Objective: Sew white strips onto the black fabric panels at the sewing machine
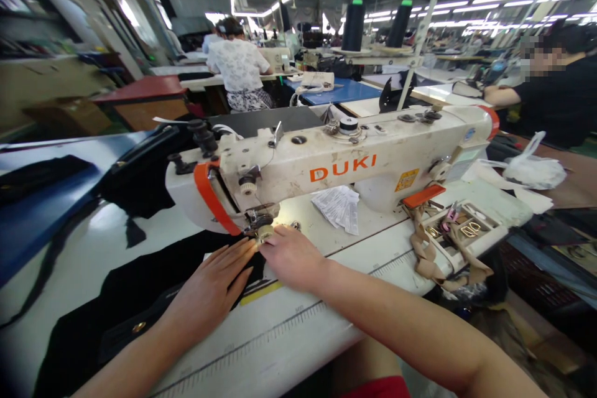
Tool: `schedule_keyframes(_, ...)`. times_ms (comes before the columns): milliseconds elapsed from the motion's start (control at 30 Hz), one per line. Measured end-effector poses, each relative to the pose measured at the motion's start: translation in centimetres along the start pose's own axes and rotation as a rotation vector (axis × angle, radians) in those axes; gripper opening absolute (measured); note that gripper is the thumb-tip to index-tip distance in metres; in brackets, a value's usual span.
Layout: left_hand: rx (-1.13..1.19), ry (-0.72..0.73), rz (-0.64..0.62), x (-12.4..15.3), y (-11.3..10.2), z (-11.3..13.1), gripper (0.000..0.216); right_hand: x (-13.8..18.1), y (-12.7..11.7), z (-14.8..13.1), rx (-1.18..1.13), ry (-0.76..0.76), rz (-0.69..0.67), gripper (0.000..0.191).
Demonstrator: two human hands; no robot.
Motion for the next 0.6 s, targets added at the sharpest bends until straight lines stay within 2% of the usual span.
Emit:
schedule_keyframes(300, 0.02, -0.016, 0.019, 0.05, 0.04, -0.11, 0.041, 0.46, 0.01, -0.01, -0.013, -0.003, 0.016, 0.014)
schedule_keyframes(600, 0.014, -0.043, -0.03, 0.12, 0.24, -0.18, 0.042, 0.51, 0.32, -0.31, 0.007, -0.02, -0.004, 0.011)
Point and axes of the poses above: each hand's wrist, its own x-axis away from the middle knuckle, its own y-axis out of the palm, z = x × y, the point moved 7 cm from there along -x, towards the middle knuckle, and after that the axes turned 14 degrees about y, right-handed, at the moved point
